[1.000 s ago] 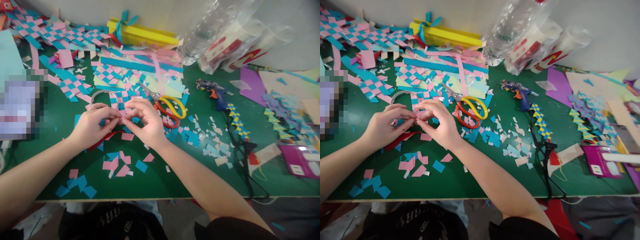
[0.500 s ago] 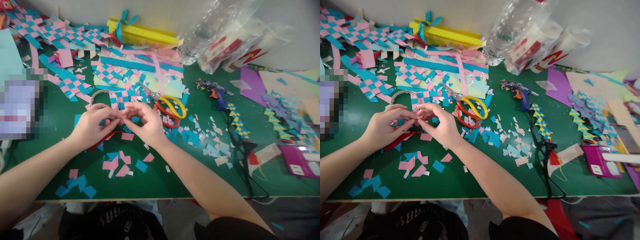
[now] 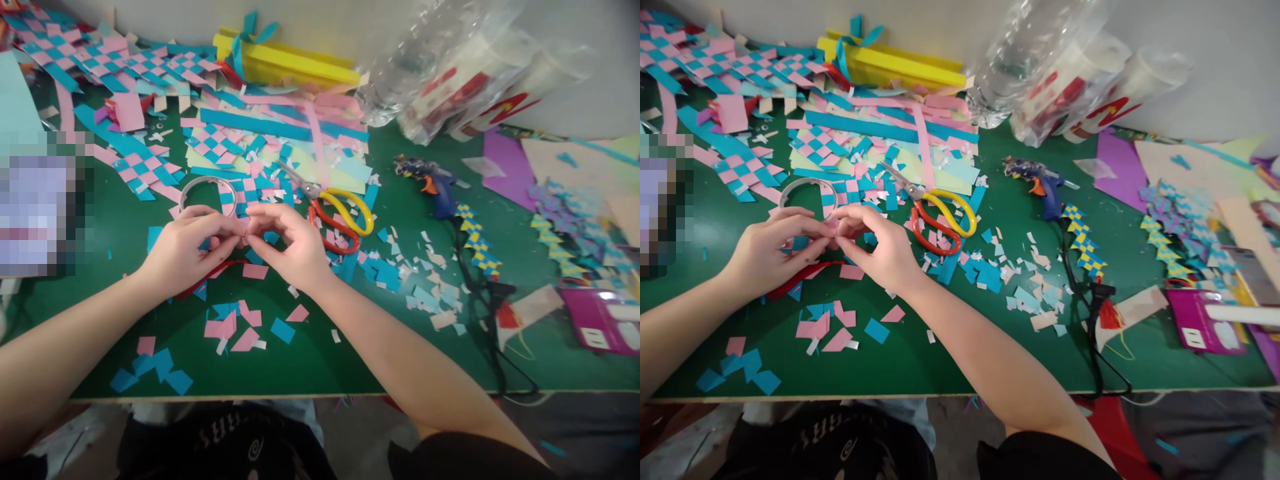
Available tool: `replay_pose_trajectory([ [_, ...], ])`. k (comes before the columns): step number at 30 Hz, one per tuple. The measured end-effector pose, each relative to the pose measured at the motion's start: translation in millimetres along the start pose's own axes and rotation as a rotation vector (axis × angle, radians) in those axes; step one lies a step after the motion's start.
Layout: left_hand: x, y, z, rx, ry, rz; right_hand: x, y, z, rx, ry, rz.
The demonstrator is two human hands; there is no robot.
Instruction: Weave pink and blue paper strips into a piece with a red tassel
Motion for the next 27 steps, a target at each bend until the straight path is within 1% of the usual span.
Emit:
replay_pose_trajectory([
  [5, 2.3, 2.7, 1.2, -0.002, 0.017, 0.025, -0.6, 0.1, -0.1, 0.014, 0.000, -0.052],
  [14, 3.8, 6.1, 0.8, -0.001, 0.020, 0.025, 0.8, 3.1, -1.3, -0.013, 0.010, -0.103],
  [22, 2.7, 0.8, 3.4, 0.053, -0.002, 0.030, 0.6, 6.6, -0.8, -0.040, 0.010, -0.160],
  [27, 3.1, 2.2, 4.3, 0.025, 0.030, 0.025, 0.7, 6.5, -1.1, -0.055, 0.003, -0.180],
])
Point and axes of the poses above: each hand's wrist, its own z-axis towards the middle knuckle, its own x-axis out of the palm, y = z × x, the point moved 5 cm from there along z, towards the middle knuckle, and after that the axes turned 13 degrees about y, right-handed, at the moved point
